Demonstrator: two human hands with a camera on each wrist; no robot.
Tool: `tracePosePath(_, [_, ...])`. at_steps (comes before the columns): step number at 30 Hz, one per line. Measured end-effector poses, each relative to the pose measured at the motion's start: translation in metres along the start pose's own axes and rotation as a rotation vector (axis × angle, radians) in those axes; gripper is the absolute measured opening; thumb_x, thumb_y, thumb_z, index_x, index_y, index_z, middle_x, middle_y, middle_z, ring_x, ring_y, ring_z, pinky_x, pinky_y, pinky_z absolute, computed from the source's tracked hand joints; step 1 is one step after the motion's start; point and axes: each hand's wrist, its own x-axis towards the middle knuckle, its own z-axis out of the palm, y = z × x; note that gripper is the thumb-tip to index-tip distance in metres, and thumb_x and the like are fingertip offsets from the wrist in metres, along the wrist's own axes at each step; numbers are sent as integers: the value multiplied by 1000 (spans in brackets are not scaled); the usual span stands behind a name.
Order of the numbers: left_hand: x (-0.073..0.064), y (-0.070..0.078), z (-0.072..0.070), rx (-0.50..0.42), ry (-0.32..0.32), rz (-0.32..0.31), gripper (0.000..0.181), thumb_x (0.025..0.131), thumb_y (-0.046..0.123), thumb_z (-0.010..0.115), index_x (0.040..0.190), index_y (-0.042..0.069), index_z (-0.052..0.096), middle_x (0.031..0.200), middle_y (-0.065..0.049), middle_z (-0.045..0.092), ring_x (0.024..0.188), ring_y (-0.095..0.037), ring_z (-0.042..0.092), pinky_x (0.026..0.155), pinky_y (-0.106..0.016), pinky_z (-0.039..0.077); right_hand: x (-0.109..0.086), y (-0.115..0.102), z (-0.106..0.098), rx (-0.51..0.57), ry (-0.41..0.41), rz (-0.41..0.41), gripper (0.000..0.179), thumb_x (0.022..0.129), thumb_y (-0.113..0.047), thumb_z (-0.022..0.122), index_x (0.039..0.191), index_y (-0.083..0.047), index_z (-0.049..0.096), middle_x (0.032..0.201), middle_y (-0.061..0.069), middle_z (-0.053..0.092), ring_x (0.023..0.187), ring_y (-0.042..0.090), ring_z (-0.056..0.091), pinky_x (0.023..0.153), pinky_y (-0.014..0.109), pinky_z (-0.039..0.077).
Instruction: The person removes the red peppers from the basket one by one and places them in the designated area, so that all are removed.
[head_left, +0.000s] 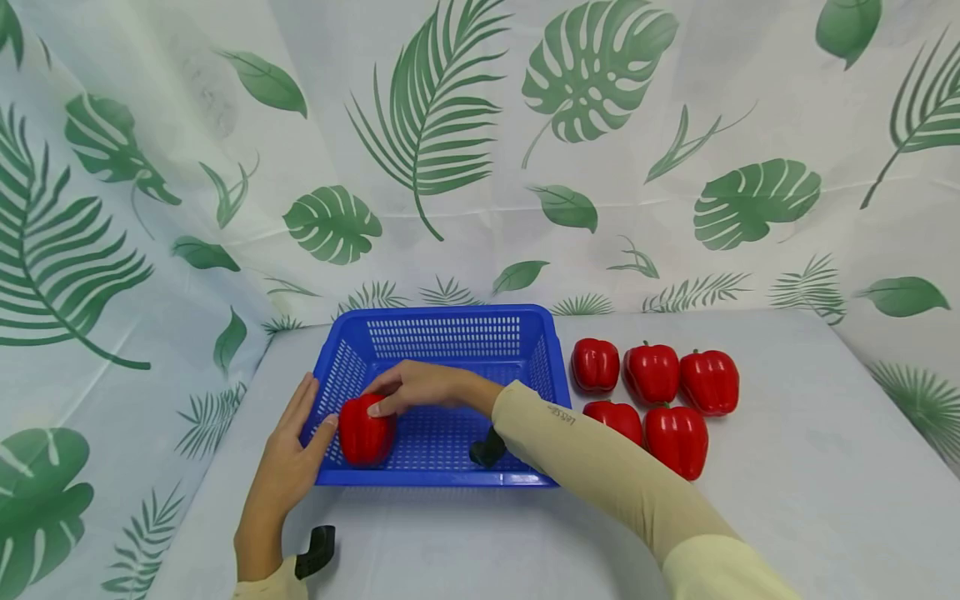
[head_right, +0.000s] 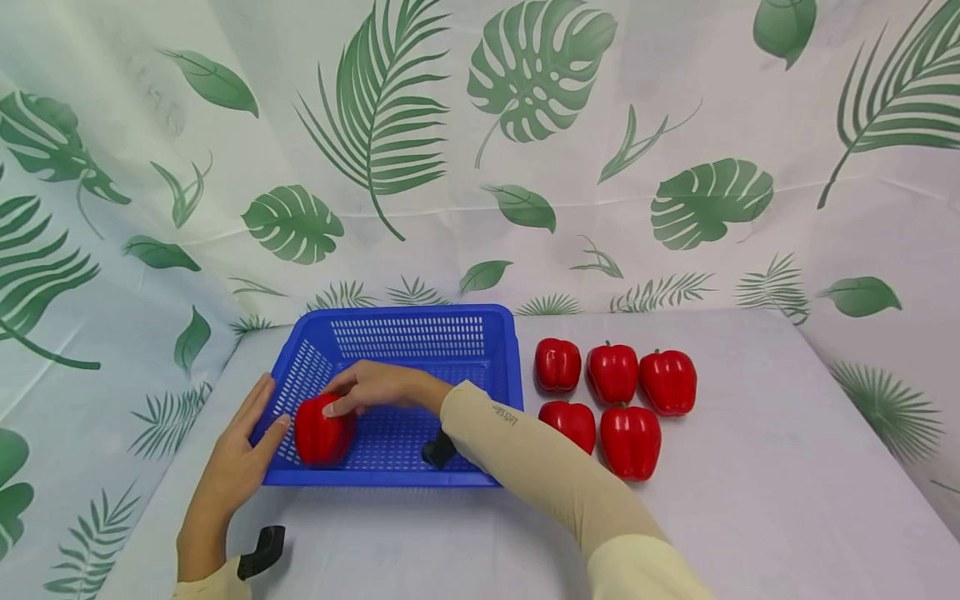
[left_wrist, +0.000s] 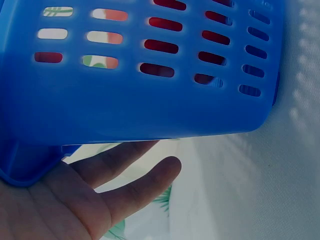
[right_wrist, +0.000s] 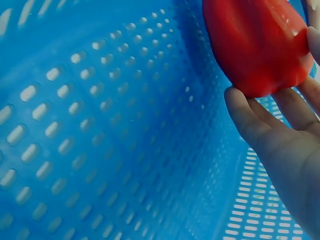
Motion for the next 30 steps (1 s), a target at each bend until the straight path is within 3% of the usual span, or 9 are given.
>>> tracePosePath(18, [-3, 1, 2, 4, 10, -15, 77, 113, 47, 48, 172, 7, 16, 179, -14, 10, 162, -45, 13, 119, -74, 21, -25, -22, -20, 296, 101, -7, 47, 101, -15, 72, 144, 3, 65, 132, 11, 71, 114, 26, 70, 106, 63, 52])
tracePosePath(23, [-3, 3, 1, 0, 7, -20, 77, 114, 44, 49, 172, 7, 14, 179, -14, 8, 162, -45, 11, 121, -74, 20, -39, -24, -29, 333, 119, -20, 45, 101, -12, 71, 143, 4, 65, 133, 13, 70, 117, 28, 69, 105, 62, 53])
tracePosePath(30, [-4, 4, 1, -18, 9, -18, 77, 114, 41, 50, 171, 5, 13, 179, -16, 6, 162, -45, 8, 123, -72, 16, -63, -32, -41, 326, 145, -31, 47, 101, -11, 71, 145, 4, 62, 136, 14, 68, 121, 30, 67, 100, 53, 59])
